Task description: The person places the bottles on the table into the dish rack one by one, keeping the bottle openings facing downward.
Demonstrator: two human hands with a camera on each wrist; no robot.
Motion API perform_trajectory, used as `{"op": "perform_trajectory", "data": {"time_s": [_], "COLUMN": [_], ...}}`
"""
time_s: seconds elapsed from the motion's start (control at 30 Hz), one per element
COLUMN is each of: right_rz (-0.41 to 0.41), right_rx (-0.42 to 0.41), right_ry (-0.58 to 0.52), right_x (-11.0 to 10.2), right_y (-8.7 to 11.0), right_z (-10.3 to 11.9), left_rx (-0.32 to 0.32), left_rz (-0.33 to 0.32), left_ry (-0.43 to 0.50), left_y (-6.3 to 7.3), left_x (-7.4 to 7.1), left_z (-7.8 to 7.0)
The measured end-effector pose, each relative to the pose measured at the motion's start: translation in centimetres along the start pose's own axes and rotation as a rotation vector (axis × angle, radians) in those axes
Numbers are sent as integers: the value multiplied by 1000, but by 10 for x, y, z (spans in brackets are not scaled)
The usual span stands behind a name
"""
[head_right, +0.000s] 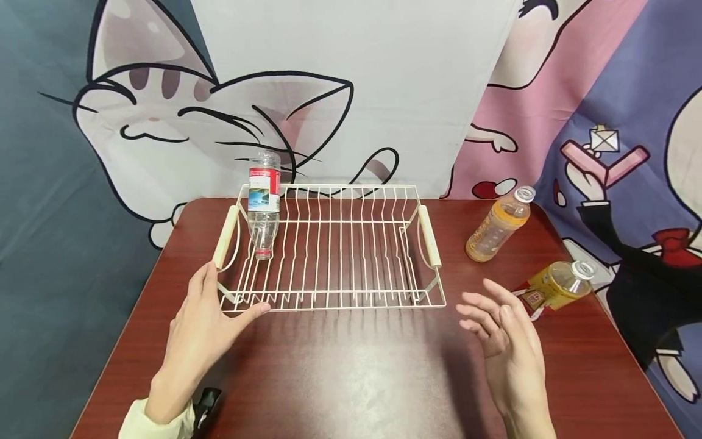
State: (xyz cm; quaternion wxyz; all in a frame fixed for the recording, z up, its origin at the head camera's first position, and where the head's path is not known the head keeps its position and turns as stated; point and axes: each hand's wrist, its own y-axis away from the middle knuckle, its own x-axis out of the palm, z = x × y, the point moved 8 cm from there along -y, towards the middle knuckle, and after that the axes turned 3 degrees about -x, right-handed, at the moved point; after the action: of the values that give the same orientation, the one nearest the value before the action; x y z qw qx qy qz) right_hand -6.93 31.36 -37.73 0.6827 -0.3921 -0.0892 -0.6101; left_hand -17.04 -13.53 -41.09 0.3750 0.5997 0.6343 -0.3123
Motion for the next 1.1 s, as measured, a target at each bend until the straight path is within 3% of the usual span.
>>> {"op": "perform_trajectory", "data": {"time_s": [0.1, 0.27, 0.37, 0.53, 0.7, 0.8, 0.97, 1.03, 1.1], "right_rz": [-15, -64, -162, -436, -651, -801, -1153, -1249, -1282], "right_rx": [74, 185, 182, 105, 45, -24, -145, -116, -69], "right_ry": [-131, -525, -664, -759, -655, -472, -121, -29, 32], "right_x": [-11, -32, -50, -87, -119, -136, -164, -173, -180], "right_y": [15, 38, 49, 68, 79, 80, 83, 82, 78], "right_z": [-2, -4, 0, 7, 20, 32, 53, 58, 61], "left_rx": [-1, -9, -17, -21, -17, -24, -22, -18, -13], "left_rz": [-5, 10, 15, 7, -5, 2, 10, 9, 4], "left_ry": [11, 18, 25, 51, 72, 79, 79, 77, 76], "left_y": [1, 1, 0, 2, 2, 3, 2, 2, 3], "left_x": [1, 3, 4, 6, 6, 6, 6, 6, 6], "left_z": [1, 2, 2, 3, 4, 5, 4, 4, 4]}}
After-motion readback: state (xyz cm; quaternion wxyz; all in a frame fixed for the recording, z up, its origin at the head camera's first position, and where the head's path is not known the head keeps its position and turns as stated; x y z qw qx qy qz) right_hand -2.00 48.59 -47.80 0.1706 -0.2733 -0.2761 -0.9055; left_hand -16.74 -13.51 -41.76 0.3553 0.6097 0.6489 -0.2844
